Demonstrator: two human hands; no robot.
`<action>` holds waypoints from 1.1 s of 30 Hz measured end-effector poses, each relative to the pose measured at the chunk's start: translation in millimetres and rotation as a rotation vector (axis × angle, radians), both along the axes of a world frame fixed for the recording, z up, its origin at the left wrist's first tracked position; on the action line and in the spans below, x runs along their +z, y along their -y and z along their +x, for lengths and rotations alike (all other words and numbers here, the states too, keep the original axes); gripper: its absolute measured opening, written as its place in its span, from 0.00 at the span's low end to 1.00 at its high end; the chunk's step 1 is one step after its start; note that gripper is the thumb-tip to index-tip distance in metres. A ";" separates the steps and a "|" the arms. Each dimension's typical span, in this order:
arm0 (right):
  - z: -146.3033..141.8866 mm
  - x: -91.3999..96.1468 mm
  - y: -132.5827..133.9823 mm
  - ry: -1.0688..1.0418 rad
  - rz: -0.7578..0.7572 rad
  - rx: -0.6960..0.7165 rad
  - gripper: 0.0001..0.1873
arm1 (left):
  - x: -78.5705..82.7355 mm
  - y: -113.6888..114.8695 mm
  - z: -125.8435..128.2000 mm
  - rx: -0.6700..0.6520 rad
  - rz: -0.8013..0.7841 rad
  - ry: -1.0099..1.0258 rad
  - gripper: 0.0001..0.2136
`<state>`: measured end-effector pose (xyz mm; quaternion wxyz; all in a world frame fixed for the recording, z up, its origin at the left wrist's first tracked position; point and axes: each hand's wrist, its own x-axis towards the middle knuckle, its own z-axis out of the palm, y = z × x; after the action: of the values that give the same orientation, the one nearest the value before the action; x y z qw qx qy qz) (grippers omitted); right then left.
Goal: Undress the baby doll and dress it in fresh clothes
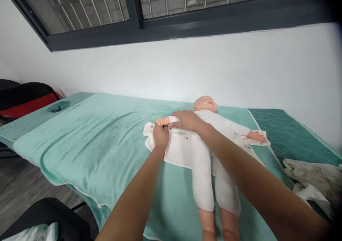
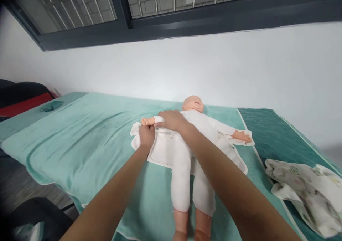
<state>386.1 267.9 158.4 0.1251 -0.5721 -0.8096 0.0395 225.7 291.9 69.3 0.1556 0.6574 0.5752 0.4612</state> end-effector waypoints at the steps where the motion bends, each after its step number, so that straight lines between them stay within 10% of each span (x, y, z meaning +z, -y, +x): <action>1: -0.6 -0.1 1.2 -0.008 0.000 0.002 0.25 | 0.0 0.8 -1.1 0.012 0.018 0.035 0.04; 17: 6.7 -11.7 -5.0 0.242 -0.073 -0.108 0.24 | 0.1 2.0 -6.6 0.102 0.041 0.239 0.07; 27: -22.0 -28.8 -16.8 0.216 0.006 -0.215 0.15 | 6.9 19.7 6.3 -0.252 0.142 -0.192 0.08; 33: -14.9 -19.2 -3.2 0.163 0.067 -0.231 0.21 | 7.9 20.0 -1.2 0.086 0.142 -0.235 0.10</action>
<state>371.2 271.2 139.1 0.0816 -0.6584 -0.7466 -0.0488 224.4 271.9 77.2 0.0205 0.6909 0.5831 0.4269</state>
